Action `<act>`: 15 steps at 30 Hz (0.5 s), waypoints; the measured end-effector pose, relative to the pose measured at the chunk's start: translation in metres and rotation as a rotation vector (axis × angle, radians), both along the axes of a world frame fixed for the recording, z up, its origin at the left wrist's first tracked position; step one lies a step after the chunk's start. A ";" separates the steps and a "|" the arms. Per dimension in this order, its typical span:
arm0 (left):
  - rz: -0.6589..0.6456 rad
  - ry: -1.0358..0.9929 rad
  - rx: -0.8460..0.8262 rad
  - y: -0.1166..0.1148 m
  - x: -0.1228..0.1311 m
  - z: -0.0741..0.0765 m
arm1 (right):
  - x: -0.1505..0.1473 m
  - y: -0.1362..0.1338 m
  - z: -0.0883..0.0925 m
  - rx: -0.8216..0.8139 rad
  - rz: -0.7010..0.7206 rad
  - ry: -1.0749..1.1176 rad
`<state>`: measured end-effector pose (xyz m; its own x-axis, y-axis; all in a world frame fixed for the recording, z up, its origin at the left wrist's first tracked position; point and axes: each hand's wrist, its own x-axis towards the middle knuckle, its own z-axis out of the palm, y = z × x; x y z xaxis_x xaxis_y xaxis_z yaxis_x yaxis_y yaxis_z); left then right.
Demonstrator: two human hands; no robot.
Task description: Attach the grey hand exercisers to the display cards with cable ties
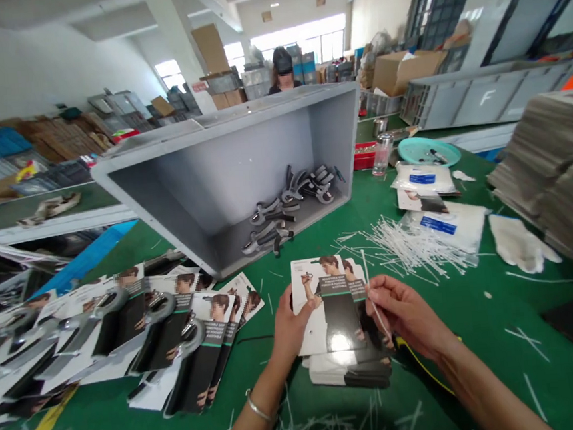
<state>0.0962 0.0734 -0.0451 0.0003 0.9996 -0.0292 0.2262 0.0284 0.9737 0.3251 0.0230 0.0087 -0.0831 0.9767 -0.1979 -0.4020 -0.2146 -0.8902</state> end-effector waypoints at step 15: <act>0.116 -0.320 -0.120 -0.024 -0.064 0.009 | -0.100 0.042 -0.017 0.451 0.081 -0.733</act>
<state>0.0318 0.0490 -0.0361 -0.0845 0.9829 -0.1634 -0.1014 0.1546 0.9828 0.2255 0.0654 -0.0086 -0.1591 0.9714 0.1764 0.3081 0.2186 -0.9259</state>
